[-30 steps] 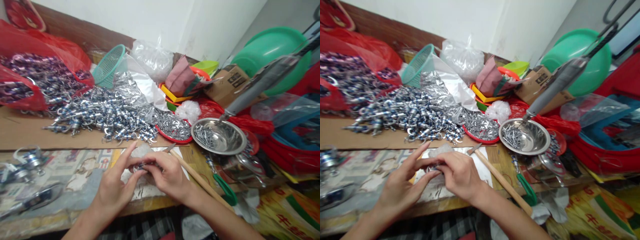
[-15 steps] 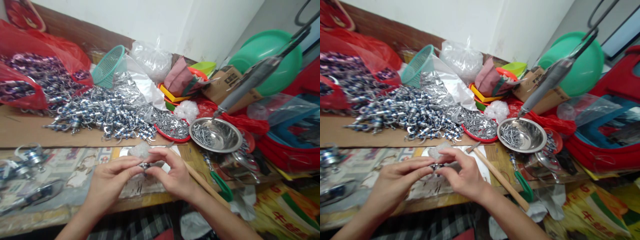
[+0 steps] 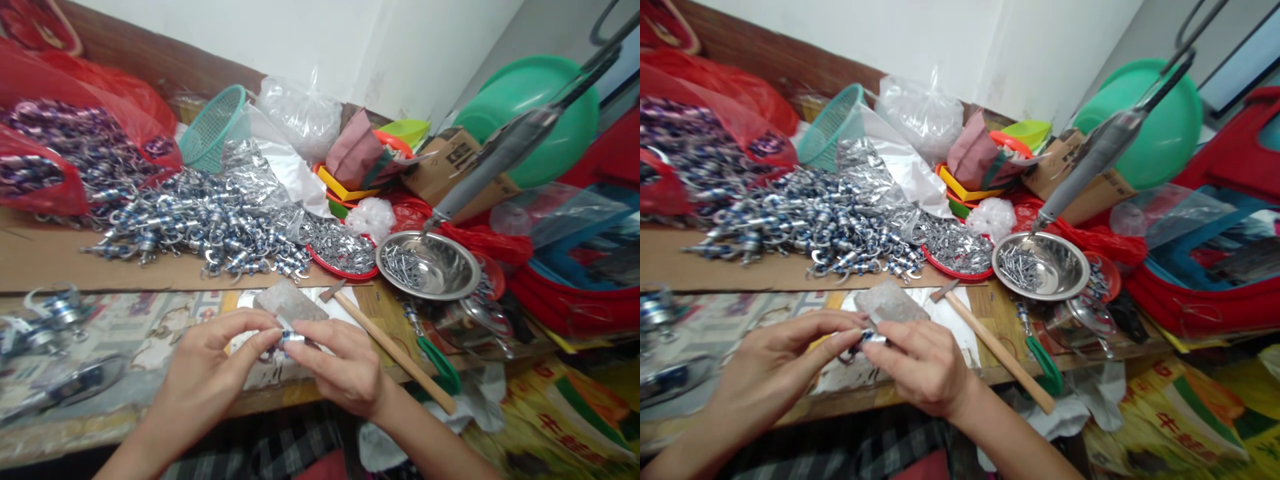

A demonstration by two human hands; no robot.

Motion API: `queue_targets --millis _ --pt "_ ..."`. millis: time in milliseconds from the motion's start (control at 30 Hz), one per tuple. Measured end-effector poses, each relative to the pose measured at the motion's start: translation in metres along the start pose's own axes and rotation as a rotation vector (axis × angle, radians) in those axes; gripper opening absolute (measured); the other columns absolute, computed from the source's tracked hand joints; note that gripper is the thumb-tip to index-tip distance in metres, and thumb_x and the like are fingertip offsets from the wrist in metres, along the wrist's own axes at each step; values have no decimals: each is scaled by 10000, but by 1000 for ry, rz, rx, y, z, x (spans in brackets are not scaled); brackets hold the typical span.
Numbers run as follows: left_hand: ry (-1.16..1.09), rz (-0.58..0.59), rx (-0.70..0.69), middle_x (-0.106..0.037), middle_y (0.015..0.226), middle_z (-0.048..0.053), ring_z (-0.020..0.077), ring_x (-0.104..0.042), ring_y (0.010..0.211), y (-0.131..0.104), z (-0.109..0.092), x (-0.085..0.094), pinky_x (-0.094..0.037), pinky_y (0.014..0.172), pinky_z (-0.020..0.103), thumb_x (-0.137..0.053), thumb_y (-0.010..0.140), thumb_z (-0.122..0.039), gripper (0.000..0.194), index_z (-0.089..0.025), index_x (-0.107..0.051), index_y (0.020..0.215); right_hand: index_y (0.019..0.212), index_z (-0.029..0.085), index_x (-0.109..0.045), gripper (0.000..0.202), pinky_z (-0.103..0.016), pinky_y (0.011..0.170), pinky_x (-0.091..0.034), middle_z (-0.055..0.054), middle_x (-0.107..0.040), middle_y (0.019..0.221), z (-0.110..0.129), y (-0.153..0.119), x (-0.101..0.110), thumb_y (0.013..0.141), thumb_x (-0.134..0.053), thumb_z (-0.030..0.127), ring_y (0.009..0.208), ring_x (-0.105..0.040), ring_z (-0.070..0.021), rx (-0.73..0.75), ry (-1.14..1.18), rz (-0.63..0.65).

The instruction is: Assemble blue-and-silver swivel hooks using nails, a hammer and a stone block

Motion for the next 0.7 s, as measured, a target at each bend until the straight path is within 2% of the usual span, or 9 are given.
queue_targets --millis 100,200,267,333,433,500,600,633,700 --pt "-127 74 97 -746 693 -23 178 -663 650 0 3 -2 -511 605 229 -634 709 -362 140 -263 -725 669 1025 216 -668 311 -253 669 -551 -82 -692 967 3 1 -4 804 -507 67 800 -662 -156 -146 138 -41" --pt "-318 51 239 -746 683 -1 173 -668 641 -3 8 -10 -528 590 224 -653 696 -359 149 -228 -723 695 950 205 -703 217 -232 646 -558 -75 -702 870 6 4 -7 787 -589 118 735 -668 -147 -309 295 -89" --pt "-456 38 310 -753 773 18 188 -685 737 -7 12 -17 -550 646 237 -690 659 -329 230 -212 -703 857 901 184 -719 170 -228 617 -552 -75 -705 799 9 4 -7 760 -637 136 687 -664 -146 -401 342 -108" --pt "-566 50 341 -745 844 30 200 -684 823 -11 14 -23 -560 692 249 -722 620 -287 454 -207 -616 1055 857 160 -730 142 -221 594 -540 -78 -705 755 11 4 -6 732 -666 133 659 -660 -145 -485 359 -102" --pt "-634 65 338 -721 794 19 188 -684 810 -12 16 -29 -563 696 245 -710 647 -277 568 -204 -501 1170 830 164 -736 116 -205 571 -526 -56 -707 727 4 4 -2 727 -681 168 641 -656 -135 -567 404 24" --pt "-646 75 345 -702 749 9 180 -686 764 -10 17 -30 -561 676 240 -690 677 -297 564 -202 -469 1187 819 183 -735 103 -213 619 -531 -38 -713 753 -15 7 3 751 -664 213 680 -661 -135 -585 342 128" --pt "-684 127 382 -696 744 14 184 -691 724 -6 19 -30 -558 665 250 -696 672 -306 633 -190 -406 1222 936 187 -709 205 -246 801 -501 -55 -704 954 -68 13 12 856 -521 200 884 -646 -145 -696 -174 213" --pt "-699 145 393 -694 740 15 186 -692 714 -5 19 -30 -556 660 253 -699 668 -306 655 -186 -386 1230 1033 216 -674 263 -257 839 -483 -49 -682 1040 -89 14 15 882 -462 179 956 -625 -147 -759 -414 324" --pt "-721 177 407 -684 722 11 187 -691 699 -2 19 -30 -549 641 254 -700 664 -305 679 -182 -359 1238 1038 179 -677 274 -331 832 -481 -107 -688 1009 -126 15 16 833 -501 136 962 -627 -224 -818 -526 422"
Point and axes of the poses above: each hand's wrist, its own y-axis towards the middle knuckle, its own x-axis out of the back of the hand, z = x × y, the point moved 1 cm from there along y, towards the middle knuckle
